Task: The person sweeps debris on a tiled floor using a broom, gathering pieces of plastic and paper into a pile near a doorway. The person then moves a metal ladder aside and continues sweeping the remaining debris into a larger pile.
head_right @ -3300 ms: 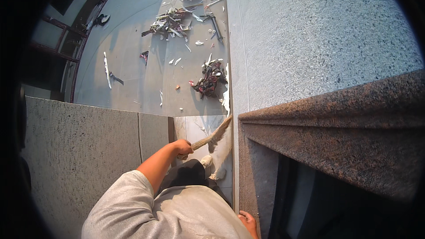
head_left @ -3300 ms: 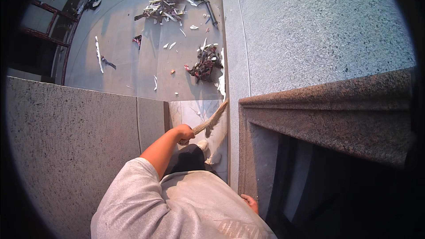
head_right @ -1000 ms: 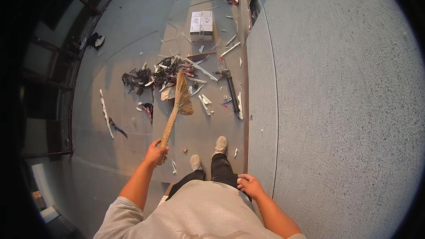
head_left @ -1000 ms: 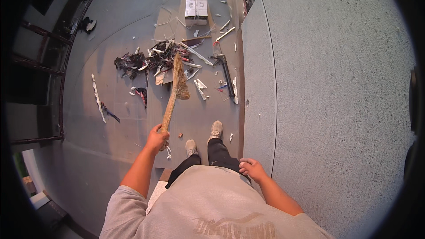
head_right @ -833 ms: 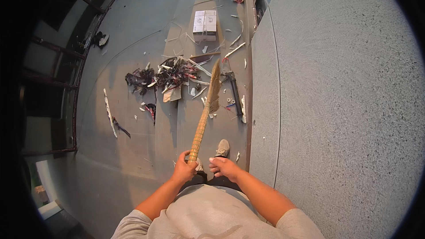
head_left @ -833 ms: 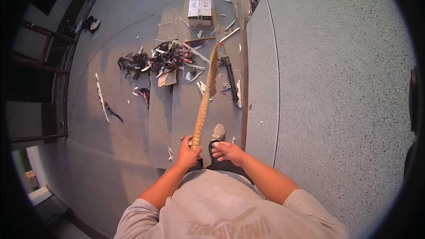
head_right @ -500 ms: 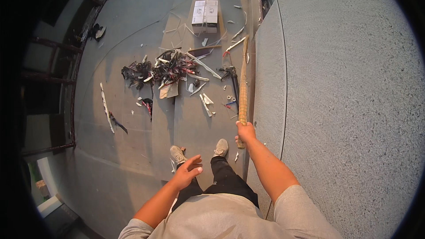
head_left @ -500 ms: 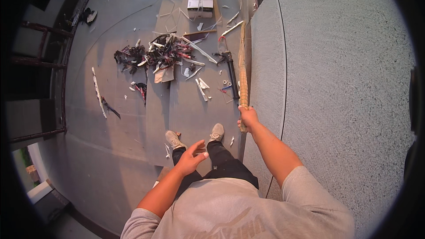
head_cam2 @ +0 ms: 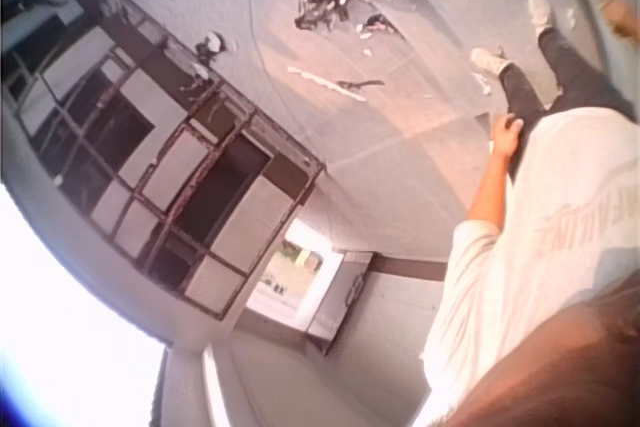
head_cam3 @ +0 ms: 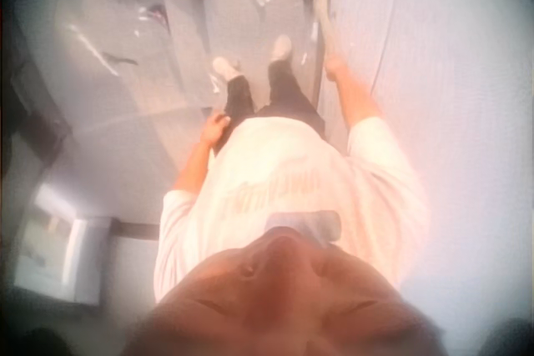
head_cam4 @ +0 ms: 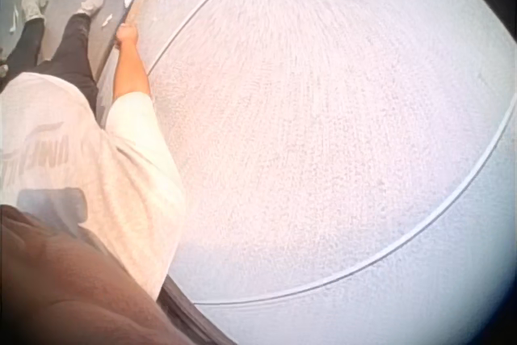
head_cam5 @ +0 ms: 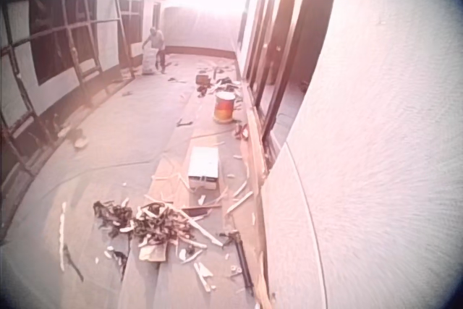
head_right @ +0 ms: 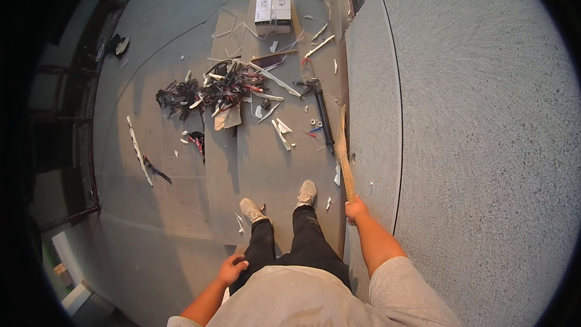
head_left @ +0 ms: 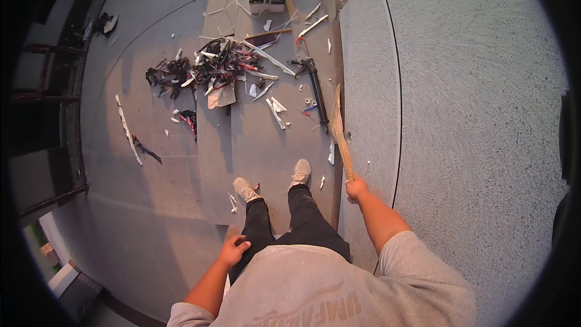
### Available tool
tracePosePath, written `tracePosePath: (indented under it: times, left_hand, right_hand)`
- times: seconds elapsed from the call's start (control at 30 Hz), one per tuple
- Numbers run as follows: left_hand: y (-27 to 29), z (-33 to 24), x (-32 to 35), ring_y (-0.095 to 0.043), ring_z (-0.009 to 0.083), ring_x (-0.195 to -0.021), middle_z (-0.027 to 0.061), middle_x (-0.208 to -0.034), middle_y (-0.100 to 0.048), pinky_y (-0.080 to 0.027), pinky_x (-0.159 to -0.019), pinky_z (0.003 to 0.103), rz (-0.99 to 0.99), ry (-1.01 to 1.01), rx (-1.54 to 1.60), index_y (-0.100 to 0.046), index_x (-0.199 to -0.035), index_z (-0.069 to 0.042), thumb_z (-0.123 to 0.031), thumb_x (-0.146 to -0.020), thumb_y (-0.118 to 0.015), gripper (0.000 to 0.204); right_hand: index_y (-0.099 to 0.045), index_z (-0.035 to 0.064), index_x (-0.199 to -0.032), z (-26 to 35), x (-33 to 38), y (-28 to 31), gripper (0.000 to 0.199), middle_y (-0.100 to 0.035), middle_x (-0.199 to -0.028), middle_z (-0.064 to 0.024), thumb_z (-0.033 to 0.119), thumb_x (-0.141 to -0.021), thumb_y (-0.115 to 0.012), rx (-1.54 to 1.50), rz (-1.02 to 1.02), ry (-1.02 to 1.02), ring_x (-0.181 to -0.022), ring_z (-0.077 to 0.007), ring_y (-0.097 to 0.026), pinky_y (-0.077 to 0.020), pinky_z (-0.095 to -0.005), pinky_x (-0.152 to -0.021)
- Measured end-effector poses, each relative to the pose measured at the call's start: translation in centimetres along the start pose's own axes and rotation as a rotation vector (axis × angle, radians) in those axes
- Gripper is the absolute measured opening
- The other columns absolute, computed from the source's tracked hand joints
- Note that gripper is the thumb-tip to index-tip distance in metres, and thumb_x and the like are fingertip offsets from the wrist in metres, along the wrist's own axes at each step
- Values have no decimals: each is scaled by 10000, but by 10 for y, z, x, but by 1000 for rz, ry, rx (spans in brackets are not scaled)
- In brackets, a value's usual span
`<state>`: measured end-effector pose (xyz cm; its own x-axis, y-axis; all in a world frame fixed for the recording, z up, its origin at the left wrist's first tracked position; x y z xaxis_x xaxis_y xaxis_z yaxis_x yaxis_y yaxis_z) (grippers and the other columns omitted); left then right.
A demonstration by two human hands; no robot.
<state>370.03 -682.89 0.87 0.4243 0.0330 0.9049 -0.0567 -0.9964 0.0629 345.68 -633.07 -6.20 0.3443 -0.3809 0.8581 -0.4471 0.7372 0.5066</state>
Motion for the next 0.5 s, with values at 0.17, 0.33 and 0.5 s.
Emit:
tracePosePath:
  times: [0.17, 0.33, 0.5]
  left_hand:
    - [57, -15, -6, -657, 154, -830, 78, -963, -703, -537, -769, 300, 24, 26, 180, -650, -1190, 41, -139, -898, -728, 352]
    - [120, 11, -18, -634, 131, -759, 72, -907, -690, -507, -679, 282, -48, 25, 90, -642, -1175, 43, -143, -902, -707, 336]
    - [166, 65, 4, -630, 117, -725, 74, -903, -689, -488, -608, 269, -184, 122, 141, -652, -1114, 30, -150, -907, -696, 278]
  right_hand:
    - [-366, 167, -1560, -53, 96, -32, 622, -598, -690, -101, 228, -979, -582, -84, 63, -55, -501, -237, -618, -486, -393, -427]
    - [-467, 123, -1488, -138, 144, -73, 550, -676, -778, -156, 243, -969, -602, 79, -281, 67, -543, -263, -647, -514, -417, -480]
    - [-510, 26, -1431, -96, 206, -89, 568, -725, -1034, -228, 279, -928, -590, 317, 31, -155, -697, -307, -734, -585, -427, -621]
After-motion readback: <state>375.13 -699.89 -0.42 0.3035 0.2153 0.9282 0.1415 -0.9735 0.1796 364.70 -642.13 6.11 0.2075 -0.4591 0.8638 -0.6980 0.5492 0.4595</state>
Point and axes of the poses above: each hand's wrist, its own x-axis away from the middle knuckle, its own y-axis out of the back of the hand, z = x × y, the point moved 7 cm from there along -x, towards the middle knuckle
